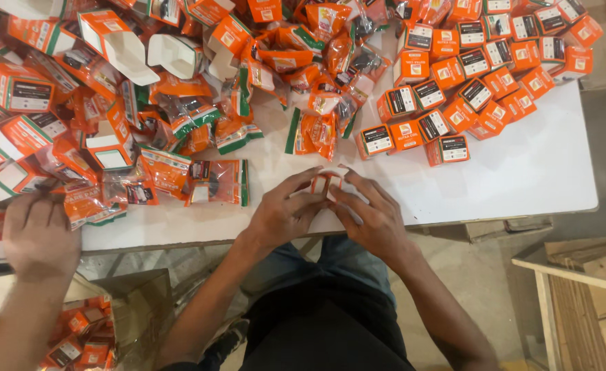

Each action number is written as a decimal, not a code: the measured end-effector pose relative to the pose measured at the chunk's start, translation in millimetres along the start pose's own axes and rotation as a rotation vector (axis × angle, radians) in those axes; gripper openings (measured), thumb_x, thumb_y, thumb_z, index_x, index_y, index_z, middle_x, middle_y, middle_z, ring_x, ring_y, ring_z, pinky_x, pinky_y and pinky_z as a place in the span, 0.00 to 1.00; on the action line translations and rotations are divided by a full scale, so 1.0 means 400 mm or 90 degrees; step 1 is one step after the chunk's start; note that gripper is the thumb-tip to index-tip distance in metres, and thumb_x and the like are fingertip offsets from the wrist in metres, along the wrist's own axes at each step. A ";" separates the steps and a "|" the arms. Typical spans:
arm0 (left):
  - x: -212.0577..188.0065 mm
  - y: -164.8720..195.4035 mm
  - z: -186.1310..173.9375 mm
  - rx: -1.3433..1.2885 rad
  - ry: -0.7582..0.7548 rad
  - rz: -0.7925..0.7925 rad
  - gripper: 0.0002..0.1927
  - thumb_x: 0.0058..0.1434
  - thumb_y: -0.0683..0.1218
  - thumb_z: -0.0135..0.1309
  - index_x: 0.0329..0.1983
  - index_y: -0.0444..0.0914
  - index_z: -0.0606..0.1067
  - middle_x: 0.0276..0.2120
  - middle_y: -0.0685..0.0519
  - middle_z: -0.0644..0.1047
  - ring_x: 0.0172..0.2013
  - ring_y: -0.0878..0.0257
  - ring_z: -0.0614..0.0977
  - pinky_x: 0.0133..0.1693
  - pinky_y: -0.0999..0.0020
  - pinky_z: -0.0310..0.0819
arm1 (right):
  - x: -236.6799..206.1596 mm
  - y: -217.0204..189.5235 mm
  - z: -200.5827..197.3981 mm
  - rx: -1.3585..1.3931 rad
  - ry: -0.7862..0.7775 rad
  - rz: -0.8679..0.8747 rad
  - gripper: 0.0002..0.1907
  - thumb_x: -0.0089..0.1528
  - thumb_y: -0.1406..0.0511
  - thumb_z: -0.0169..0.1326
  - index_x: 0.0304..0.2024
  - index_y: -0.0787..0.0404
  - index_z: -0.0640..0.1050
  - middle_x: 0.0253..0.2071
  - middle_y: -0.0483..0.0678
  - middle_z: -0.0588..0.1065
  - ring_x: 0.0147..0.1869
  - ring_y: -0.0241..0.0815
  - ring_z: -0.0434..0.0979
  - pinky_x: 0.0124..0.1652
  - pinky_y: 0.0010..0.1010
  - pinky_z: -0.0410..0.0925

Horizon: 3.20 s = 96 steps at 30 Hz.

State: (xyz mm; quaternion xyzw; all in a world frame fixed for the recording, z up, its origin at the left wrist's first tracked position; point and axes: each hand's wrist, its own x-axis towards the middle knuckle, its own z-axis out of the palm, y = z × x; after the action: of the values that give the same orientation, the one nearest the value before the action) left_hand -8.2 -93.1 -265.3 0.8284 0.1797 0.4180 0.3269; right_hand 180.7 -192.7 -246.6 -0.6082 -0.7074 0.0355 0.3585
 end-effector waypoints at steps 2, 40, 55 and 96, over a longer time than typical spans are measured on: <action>0.001 0.000 0.002 -0.056 0.031 -0.062 0.20 0.60 0.40 0.69 0.52 0.38 0.75 0.61 0.49 0.76 0.57 0.52 0.83 0.55 0.61 0.82 | 0.003 -0.005 -0.009 -0.026 -0.049 0.013 0.28 0.56 0.64 0.68 0.58 0.56 0.77 0.61 0.55 0.73 0.58 0.55 0.77 0.52 0.43 0.72; -0.008 0.048 -0.015 0.066 0.005 -0.047 0.17 0.54 0.38 0.67 0.47 0.39 0.80 0.49 0.51 0.79 0.57 0.49 0.80 0.63 0.49 0.72 | 0.048 0.015 -0.020 0.170 -0.047 -0.030 0.12 0.59 0.73 0.65 0.46 0.62 0.82 0.52 0.50 0.80 0.62 0.48 0.80 0.57 0.36 0.76; -0.029 0.035 -0.026 0.116 -0.077 0.003 0.13 0.57 0.39 0.65 0.45 0.38 0.77 0.53 0.47 0.78 0.59 0.46 0.80 0.60 0.55 0.76 | 0.033 0.034 -0.017 0.113 -0.083 -0.098 0.12 0.57 0.71 0.66 0.43 0.62 0.80 0.55 0.53 0.76 0.62 0.55 0.79 0.55 0.41 0.75; -0.010 -0.090 -0.549 0.695 0.195 -0.288 0.22 0.55 0.46 0.69 0.50 0.36 0.76 0.59 0.43 0.75 0.62 0.42 0.69 0.59 0.44 0.61 | 0.137 -0.065 0.204 0.349 0.038 0.232 0.14 0.67 0.72 0.47 0.55 0.61 0.75 0.41 0.48 0.77 0.39 0.44 0.79 0.38 0.34 0.72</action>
State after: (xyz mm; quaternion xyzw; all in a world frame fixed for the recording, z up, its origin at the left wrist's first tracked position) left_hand -189.5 16.4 -196.3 0.7480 0.5847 0.2997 -0.0940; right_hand 113.9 -119.3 -269.0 -0.6064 -0.5402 0.2703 0.5171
